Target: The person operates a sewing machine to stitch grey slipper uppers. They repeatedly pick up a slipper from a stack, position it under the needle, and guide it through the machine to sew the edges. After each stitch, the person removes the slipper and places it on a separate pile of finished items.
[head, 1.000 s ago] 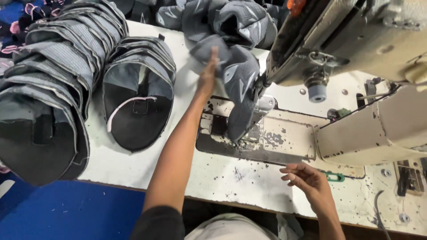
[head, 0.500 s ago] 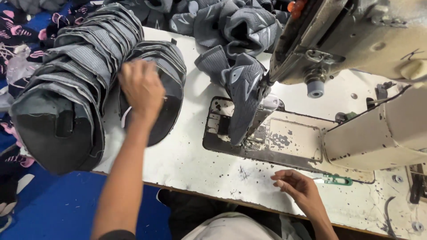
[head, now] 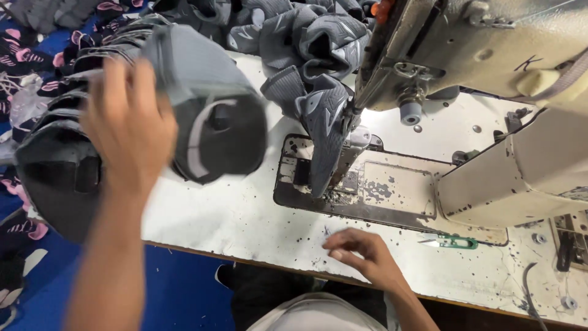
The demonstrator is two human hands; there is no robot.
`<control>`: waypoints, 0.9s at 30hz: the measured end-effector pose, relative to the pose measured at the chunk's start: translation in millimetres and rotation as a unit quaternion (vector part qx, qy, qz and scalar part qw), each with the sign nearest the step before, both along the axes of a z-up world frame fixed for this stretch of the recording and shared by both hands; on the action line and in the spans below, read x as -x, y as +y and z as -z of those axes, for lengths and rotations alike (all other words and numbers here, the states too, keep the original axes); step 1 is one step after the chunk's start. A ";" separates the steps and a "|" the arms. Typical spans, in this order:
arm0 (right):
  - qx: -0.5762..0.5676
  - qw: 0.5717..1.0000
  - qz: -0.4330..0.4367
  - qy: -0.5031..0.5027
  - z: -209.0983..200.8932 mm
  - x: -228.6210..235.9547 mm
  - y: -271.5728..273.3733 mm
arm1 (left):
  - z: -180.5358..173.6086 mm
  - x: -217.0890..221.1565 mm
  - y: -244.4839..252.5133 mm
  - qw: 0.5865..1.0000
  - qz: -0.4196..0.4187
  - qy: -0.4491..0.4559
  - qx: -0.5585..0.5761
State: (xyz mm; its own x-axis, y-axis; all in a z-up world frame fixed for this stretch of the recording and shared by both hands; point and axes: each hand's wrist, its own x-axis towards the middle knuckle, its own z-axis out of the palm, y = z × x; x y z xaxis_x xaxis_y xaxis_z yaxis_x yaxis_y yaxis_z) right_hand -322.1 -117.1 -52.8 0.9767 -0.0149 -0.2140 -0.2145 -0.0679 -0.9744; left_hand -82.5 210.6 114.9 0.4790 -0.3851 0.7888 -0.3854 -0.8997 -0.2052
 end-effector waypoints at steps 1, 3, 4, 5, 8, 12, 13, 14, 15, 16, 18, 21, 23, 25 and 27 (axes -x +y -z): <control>0.011 0.999 -0.011 0.033 4.4 -10.0 2.7 | 17.6 28.3 -7.5 0.997 0.045 -0.050 0.041; 0.021 0.997 -0.025 0.068 -2.6 -38.1 19.2 | 70.4 77.6 -22.1 0.988 0.088 -0.097 0.078; -0.171 0.983 -0.065 -0.015 -13.8 -56.4 33.4 | 105.7 98.6 -28.9 0.981 0.156 -0.075 0.087; -0.355 0.924 -0.103 -0.093 -24.5 -73.6 48.4 | 141.7 121.8 -34.8 0.969 0.220 -0.051 0.097; -0.489 0.866 -0.085 -0.059 -9.1 -95.9 62.5 | 186.9 168.4 -52.6 0.977 0.192 0.002 0.090; -0.446 0.887 -0.092 -0.083 -10.6 -99.6 62.2 | 186.7 206.6 -50.1 0.969 0.174 0.089 0.149; -0.371 0.915 -0.119 -0.106 -14.4 -98.7 60.8 | 175.9 212.0 -49.9 0.956 0.159 0.063 0.237; -0.294 0.936 -0.145 -0.127 -17.5 -98.4 58.2 | 165.7 216.7 -50.7 0.935 0.144 0.036 0.323; -0.297 0.938 -0.136 -0.120 -16.4 -98.4 56.4 | 159.3 209.9 -50.9 0.934 0.146 0.047 0.321; -0.241 0.951 -0.146 -0.125 -13.8 -98.4 54.3 | 154.6 202.9 -51.6 0.897 0.194 0.171 0.359; -0.191 0.963 -0.151 -0.116 -6.8 -88.9 53.4 | 164.1 194.5 -52.7 0.837 0.233 0.306 0.389; -0.169 0.964 -0.158 -0.131 -21.7 -86.4 53.2 | 181.7 172.9 -59.4 0.775 0.290 0.411 0.383; -0.151 0.972 -0.151 -0.096 -43.0 -85.4 53.0 | 180.5 171.6 -67.7 0.837 0.287 0.370 0.285; -0.153 0.974 -0.136 -0.095 -6.4 -90.9 37.1 | 183.0 173.5 -75.7 0.845 0.292 0.364 0.259; -0.155 0.976 -0.123 -0.096 16.7 -94.6 28.3 | 183.0 175.5 -82.0 0.856 0.296 0.355 0.233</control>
State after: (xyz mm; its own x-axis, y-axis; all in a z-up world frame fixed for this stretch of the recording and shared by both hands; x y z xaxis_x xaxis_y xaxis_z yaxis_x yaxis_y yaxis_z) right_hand -227.5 -88.8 -69.5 0.9651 0.2614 0.0154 -0.0410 0.2091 -0.9770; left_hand -258.0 128.5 -68.1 0.7302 -0.4497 0.5144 -0.6814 -0.4236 0.5970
